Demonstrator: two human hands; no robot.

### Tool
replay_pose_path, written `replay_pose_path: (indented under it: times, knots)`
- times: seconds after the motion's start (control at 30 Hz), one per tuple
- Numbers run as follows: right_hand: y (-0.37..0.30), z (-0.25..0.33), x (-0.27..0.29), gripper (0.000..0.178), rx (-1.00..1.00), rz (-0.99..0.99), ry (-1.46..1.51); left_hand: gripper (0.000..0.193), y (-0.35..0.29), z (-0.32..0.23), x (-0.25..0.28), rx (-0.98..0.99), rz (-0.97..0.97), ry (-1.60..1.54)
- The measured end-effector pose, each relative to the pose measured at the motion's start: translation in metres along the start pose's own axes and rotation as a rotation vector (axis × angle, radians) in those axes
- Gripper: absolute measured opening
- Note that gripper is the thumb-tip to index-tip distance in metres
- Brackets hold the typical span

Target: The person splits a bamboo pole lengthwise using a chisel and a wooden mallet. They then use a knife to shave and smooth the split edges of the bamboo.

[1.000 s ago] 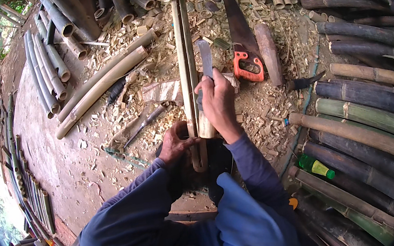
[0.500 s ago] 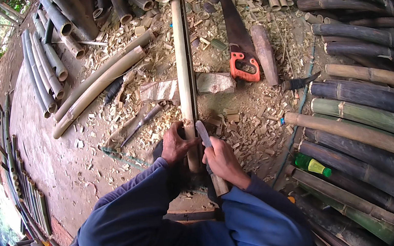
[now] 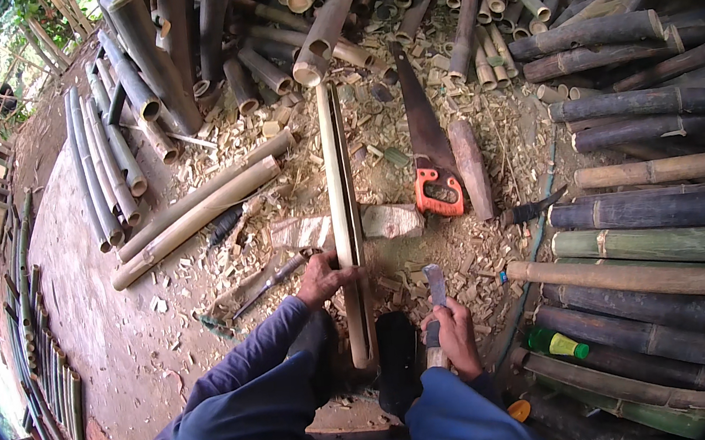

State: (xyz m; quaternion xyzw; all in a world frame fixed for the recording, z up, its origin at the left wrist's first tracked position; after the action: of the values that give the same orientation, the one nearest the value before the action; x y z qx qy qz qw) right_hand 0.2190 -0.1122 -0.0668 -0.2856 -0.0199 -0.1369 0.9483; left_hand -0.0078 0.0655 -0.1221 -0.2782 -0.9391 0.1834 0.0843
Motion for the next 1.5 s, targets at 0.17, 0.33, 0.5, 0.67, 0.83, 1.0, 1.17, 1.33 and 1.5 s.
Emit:
replay_pose_path:
  times: [0.17, 0.33, 0.5, 0.67, 0.83, 1.0, 1.17, 1.33, 1.5]
  knots:
    - [-0.002, -0.004, -0.005, 0.039, -0.032, -0.015, 0.121, 0.042, -0.023, -0.006, -0.013, -0.131, 0.135, -0.096]
    - [-0.008, 0.016, 0.016, 0.033, 0.079, -0.078, 0.153, 0.061, -0.027, -0.08, -0.012, -0.427, 0.08, 0.083]
    - [-0.011, 0.077, 0.036, 0.024, 0.305, -0.145, 0.047, 0.13, -0.03, -0.194, 0.004, -0.652, 0.162, 0.108]
    - [-0.055, 0.184, 0.068, 0.028, 0.582, -0.146, 0.04, 0.076, -0.017, -0.367, 0.009, -0.627, 0.418, -0.153]
    - [-0.131, 0.31, 0.055, 0.037, 0.718, -0.034, 0.241, 0.053, -0.05, -0.389, -0.017, -0.653, 0.464, -0.042]
    - [-0.168, 0.371, 0.042, 0.034, 0.817, 0.115, 0.167, 0.057, -0.064, -0.384, -0.005, -0.651, 0.457, -0.006]
    - [-0.167, 0.377, 0.034, 0.032, 0.8, 0.232, 0.132, 0.054, -0.067, -0.38, -0.006, -0.656, 0.494, -0.13]
    - [-0.16, 0.376, 0.034, 0.032, 0.683, 0.285, 0.216, 0.055, -0.064, -0.374, -0.005, -0.644, 0.516, -0.198]
    - [-0.149, 0.356, 0.023, 0.029, 0.588, 0.354, 0.139, 0.057, -0.054, -0.364, 0.011, -0.667, 0.451, -0.208]
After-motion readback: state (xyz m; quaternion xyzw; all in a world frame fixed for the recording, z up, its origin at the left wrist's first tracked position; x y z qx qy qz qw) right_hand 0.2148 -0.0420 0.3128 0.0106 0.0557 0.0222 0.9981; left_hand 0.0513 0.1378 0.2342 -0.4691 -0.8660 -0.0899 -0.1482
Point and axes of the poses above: each hand's wrist, its own y-axis towards the middle knuckle, its own x-axis out of the back of the hand, z = x × y, the point moved 6 cm from there along y, towards the middle knuckle, and after that the axes turned 6 degrees about -y, right-handed, at the moved point
